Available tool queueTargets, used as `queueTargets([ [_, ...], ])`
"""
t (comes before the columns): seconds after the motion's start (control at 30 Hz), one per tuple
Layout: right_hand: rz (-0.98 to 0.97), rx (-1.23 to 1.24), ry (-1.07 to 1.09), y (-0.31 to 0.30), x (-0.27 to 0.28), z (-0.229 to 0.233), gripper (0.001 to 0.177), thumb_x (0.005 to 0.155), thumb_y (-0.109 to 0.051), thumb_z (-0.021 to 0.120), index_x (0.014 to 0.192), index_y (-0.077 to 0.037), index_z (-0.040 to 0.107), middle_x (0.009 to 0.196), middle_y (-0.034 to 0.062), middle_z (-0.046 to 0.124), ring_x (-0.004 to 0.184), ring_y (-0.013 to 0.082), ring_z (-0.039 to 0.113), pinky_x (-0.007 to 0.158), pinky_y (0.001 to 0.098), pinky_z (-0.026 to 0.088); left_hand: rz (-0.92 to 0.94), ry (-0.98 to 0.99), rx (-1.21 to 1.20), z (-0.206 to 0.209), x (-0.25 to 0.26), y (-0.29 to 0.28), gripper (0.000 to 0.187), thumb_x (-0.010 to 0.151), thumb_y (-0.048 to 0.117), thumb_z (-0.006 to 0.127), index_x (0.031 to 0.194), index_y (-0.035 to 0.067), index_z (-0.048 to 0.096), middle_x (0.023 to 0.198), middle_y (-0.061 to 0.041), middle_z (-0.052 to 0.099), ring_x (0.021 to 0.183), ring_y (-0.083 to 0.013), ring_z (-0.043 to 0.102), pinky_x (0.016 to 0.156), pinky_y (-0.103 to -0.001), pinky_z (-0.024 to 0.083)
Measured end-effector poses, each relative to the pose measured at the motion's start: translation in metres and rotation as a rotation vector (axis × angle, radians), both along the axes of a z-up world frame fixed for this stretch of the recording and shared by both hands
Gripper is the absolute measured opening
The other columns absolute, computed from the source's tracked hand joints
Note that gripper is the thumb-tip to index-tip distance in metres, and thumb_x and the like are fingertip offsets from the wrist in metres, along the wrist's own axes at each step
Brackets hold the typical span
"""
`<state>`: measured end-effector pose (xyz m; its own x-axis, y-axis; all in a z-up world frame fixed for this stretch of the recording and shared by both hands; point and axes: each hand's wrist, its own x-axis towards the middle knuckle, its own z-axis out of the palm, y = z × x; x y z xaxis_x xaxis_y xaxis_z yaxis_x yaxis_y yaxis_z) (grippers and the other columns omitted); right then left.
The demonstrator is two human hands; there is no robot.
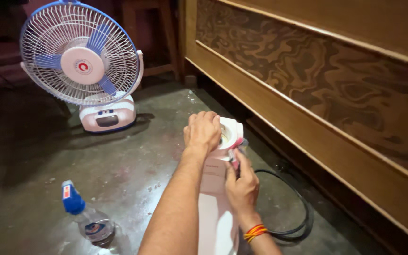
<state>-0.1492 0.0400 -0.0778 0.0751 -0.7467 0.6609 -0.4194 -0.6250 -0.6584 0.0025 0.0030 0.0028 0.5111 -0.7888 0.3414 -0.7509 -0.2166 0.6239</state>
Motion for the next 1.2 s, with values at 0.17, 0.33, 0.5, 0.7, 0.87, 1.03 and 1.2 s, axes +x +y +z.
queueTargets([
  [0.17,0.137,0.464,-0.364,0.002,-0.019,0.001,0.029,0.092,-0.005,0.066,0.120,-0.006,0.074,0.099,0.0232,0.072,0.081,0.0423,0.072,0.072,0.0459,0.055,-0.007,-0.049,-0.036,-0.006,0.000,-0.003,0.038,0.100,0.037,0.045,0.120,0.017,0.072,0.130,-0.005,0.065,0.128,-0.0313,0.052,0.106,-0.050,0.042],
  [0.33,0.735,0.942,-1.080,-0.006,-0.066,0.040,0.028,0.090,-0.006,0.061,0.117,-0.001,0.070,0.113,0.0125,0.075,0.102,0.0268,0.071,0.094,0.0431,0.056,0.002,-0.269,-0.461,-0.019,-0.006,0.022,0.039,0.098,0.032,0.056,0.123,0.006,0.070,0.135,-0.025,0.058,0.131,-0.0425,0.046,0.107,-0.052,0.036],
  [0.5,0.881,1.171,-1.199,0.016,-0.063,0.072,0.034,0.090,-0.016,0.059,0.120,-0.002,0.066,0.114,0.0153,0.075,0.103,0.0297,0.073,0.097,0.0472,0.055,-0.261,0.753,-0.355,-0.022,-0.024,0.110,0.045,0.096,0.039,0.055,0.128,0.010,0.066,0.138,-0.011,0.064,0.131,-0.0248,0.057,0.110,-0.036,0.041],
  [0.7,1.036,1.441,-0.954,0.048,-0.013,0.067,0.031,0.092,-0.013,0.063,0.120,0.002,0.065,0.110,0.0170,0.075,0.098,0.0274,0.074,0.091,0.0415,0.059,-0.528,1.487,-0.290,-0.061,-0.011,0.192,0.046,0.093,0.034,0.060,0.133,0.011,0.063,0.123,-0.003,0.069,0.109,-0.0154,0.066,0.096,-0.033,0.051],
  [0.87,0.558,0.816,0.206,0.019,0.014,0.078,0.028,0.088,-0.023,0.077,0.112,-0.009,0.078,0.098,0.0139,0.080,0.077,0.0140,0.069,0.068,0.0335,0.053,-0.315,1.357,-0.524,-0.097,0.025,0.195,0.037,0.083,0.012,0.074,0.119,0.002,0.072,0.102,-0.005,0.073,0.089,-0.0138,0.067,0.080,-0.030,0.053],
  [1.03,0.154,0.019,0.249,-0.060,0.027,0.123,0.041,0.090,-0.036,0.071,0.118,-0.006,0.071,0.111,0.0151,0.077,0.101,0.0274,0.074,0.088,0.0383,0.058,0.328,1.061,-0.799,-0.092,0.032,0.175,0.024,0.085,0.013,0.070,0.107,0.002,0.071,0.092,-0.006,0.075,0.078,-0.0187,0.067,0.069,-0.035,0.054],
  [1.2,0.220,0.045,0.687,-0.101,0.060,0.086,0.059,0.095,-0.050,0.054,0.138,-0.010,0.060,0.129,0.0179,0.067,0.118,0.0393,0.060,0.099,0.0507,0.046,0.291,0.456,-0.436,-0.060,-0.002,0.129,0.029,0.094,0.024,0.062,0.110,0.000,0.059,0.095,-0.026,0.073,0.090,-0.0463,0.070,0.077,-0.052,0.053],
])
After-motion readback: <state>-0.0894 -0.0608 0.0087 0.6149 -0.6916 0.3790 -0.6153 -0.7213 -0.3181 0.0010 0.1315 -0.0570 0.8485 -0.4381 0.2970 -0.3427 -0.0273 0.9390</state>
